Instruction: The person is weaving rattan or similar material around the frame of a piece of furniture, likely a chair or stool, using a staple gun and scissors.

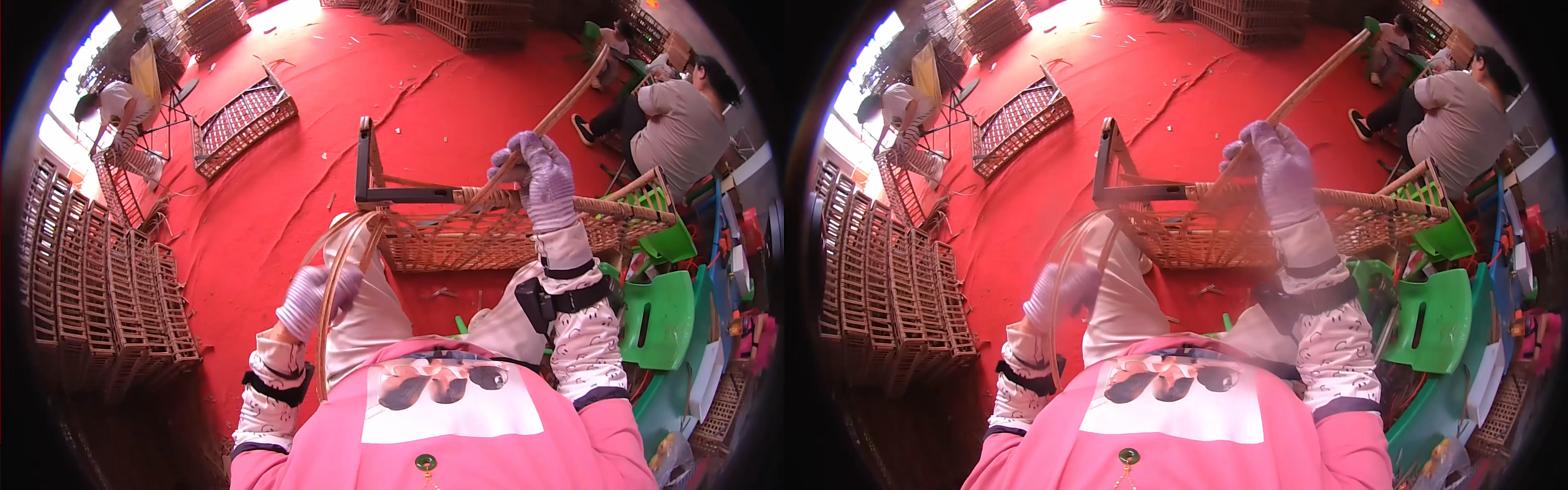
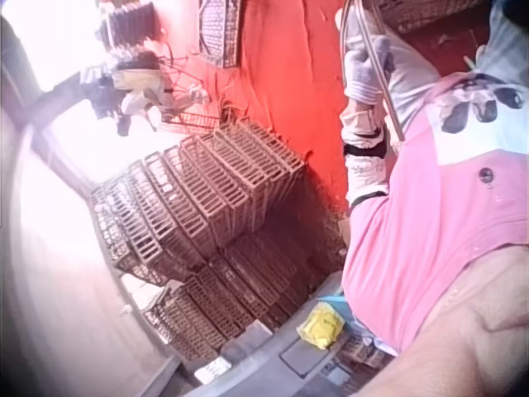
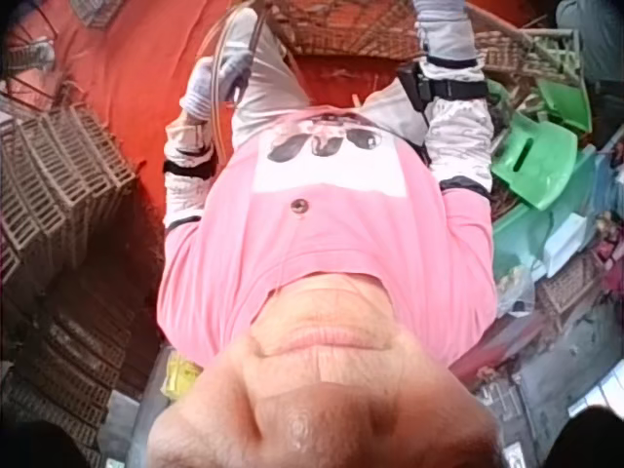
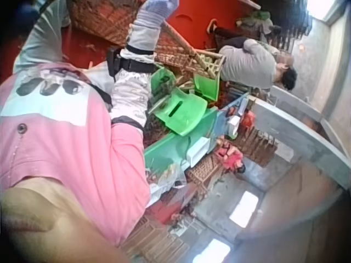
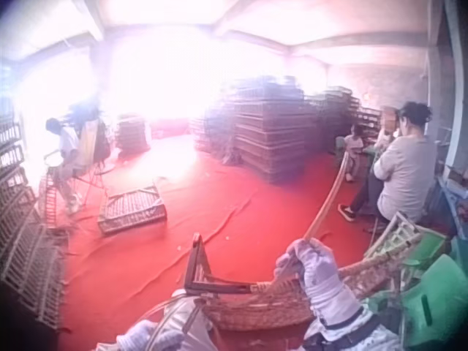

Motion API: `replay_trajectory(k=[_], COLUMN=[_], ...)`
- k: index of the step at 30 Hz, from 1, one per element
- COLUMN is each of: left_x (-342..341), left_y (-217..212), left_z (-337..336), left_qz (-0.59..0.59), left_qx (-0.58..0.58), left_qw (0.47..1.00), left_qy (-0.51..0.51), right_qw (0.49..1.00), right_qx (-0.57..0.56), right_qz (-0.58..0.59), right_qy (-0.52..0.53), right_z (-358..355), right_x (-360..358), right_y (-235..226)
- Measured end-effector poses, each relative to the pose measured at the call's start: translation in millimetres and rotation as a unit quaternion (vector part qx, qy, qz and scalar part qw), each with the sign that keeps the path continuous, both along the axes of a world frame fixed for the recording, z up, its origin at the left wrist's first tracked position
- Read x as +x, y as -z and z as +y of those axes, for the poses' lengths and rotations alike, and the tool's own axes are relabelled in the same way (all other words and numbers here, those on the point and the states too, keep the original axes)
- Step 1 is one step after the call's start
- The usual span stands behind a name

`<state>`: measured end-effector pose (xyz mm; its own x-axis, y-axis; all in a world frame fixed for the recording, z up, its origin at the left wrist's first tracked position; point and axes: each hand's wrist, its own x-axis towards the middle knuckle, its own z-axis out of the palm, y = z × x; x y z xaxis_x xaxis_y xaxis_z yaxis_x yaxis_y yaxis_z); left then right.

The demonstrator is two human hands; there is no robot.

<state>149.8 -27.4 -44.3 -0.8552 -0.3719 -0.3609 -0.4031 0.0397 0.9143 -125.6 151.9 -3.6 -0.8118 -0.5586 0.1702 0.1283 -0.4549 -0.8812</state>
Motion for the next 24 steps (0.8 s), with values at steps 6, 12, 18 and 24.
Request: replay_trajectory(k=[6,12,18,24], left_x=[-45.7,-121.4,-153.4,-159.0], left_y=[-34.6,-36.1,-29.2,-28.5], left_z=[41.8,29.5,29.0,34.0], left_qz=[0.329,0.240,0.124,0.105], left_qx=[-0.077,-0.708,-0.684,-0.666], left_qw=[0.934,0.654,0.702,0.719], left_qy=[0.113,0.117,0.158,0.168], right_qw=[0.999,0.999,0.983,0.968], right_qx=[0.033,-0.028,-0.107,-0.189], right_qz=[0.012,-0.005,-0.129,-0.117], right_qy=[0.008,-0.027,-0.070,-0.115], right_z=[1.4,11.1,-5.0,73.2], right_x=[-2.7,7.3,36.8,23.3], right_y=[5.0,0.7,-26.7,-14.9])
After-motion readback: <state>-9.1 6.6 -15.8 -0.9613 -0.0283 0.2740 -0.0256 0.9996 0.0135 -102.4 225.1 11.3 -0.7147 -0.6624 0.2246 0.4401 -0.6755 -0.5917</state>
